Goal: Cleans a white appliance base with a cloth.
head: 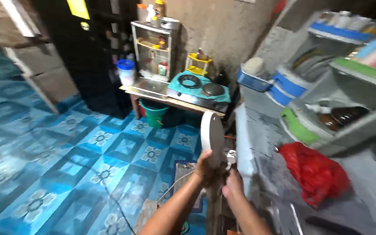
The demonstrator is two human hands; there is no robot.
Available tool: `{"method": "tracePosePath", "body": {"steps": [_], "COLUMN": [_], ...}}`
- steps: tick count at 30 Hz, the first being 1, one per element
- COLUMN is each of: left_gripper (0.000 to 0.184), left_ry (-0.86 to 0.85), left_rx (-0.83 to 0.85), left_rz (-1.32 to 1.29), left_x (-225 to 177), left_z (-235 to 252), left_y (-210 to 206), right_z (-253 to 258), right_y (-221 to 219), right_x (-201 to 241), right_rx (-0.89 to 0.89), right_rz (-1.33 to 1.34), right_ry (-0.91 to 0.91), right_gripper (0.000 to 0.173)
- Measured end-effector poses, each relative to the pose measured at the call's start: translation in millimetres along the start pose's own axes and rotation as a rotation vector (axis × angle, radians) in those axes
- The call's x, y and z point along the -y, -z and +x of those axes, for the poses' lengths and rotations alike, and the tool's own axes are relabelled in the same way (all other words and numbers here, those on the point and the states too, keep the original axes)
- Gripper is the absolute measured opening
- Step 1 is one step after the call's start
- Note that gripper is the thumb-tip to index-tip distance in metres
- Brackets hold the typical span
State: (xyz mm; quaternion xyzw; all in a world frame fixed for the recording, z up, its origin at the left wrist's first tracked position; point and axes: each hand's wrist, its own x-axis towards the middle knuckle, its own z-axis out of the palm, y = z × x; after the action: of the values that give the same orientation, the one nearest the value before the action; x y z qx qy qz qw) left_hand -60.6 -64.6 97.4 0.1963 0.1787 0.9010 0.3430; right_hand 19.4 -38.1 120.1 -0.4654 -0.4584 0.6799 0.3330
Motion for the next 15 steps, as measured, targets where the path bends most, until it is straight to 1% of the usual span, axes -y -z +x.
{"method": "tracePosePath", "body": {"steps": [2,3,5,6,8,9,12,15], "left_gripper": [0.042,0.035,0.028,0.029,0.037,0.04,0.044,0.053], "left_ry": [-0.051,-0.077,-0.135,-0.154,-0.145,-0.126,-0.088,-0.01], "left_rx": [0.133,0.164,0.137,0.08,-0.018,-0.043,-0.038,0.028], "left_rz": [-0.034,-0.05,-0.074,-0.094,-0.165,-0.187,-0.181,-0.289], "left_x": [10,14,18,18,18,17,16,23], "left_z": [3,5,9,13,18,18,20,22], "left_y": [7,7,3,-3,-11,-13,-13,-9], "right_z": [9,11,6,2,2,5,19,22], "right_y": [7,9,11,11,19,25,44,61], "right_x": [3,5,10,11,7,5,11,25], "right_rx": [-0.022,-0.046,-0.048,-0.008,0.055,0.062,0.071,0.055], "right_rz": [-0.009,-0.055,-0.193,-0.244,-0.307,-0.344,-0.458,-0.62], "right_ry": [0.0,0.004,0.052,0.108,0.237,0.292,0.443,0.503], "right_gripper": [0.024,0.023,0.029,0.037,0.05,0.052,0.046,0.043]}}
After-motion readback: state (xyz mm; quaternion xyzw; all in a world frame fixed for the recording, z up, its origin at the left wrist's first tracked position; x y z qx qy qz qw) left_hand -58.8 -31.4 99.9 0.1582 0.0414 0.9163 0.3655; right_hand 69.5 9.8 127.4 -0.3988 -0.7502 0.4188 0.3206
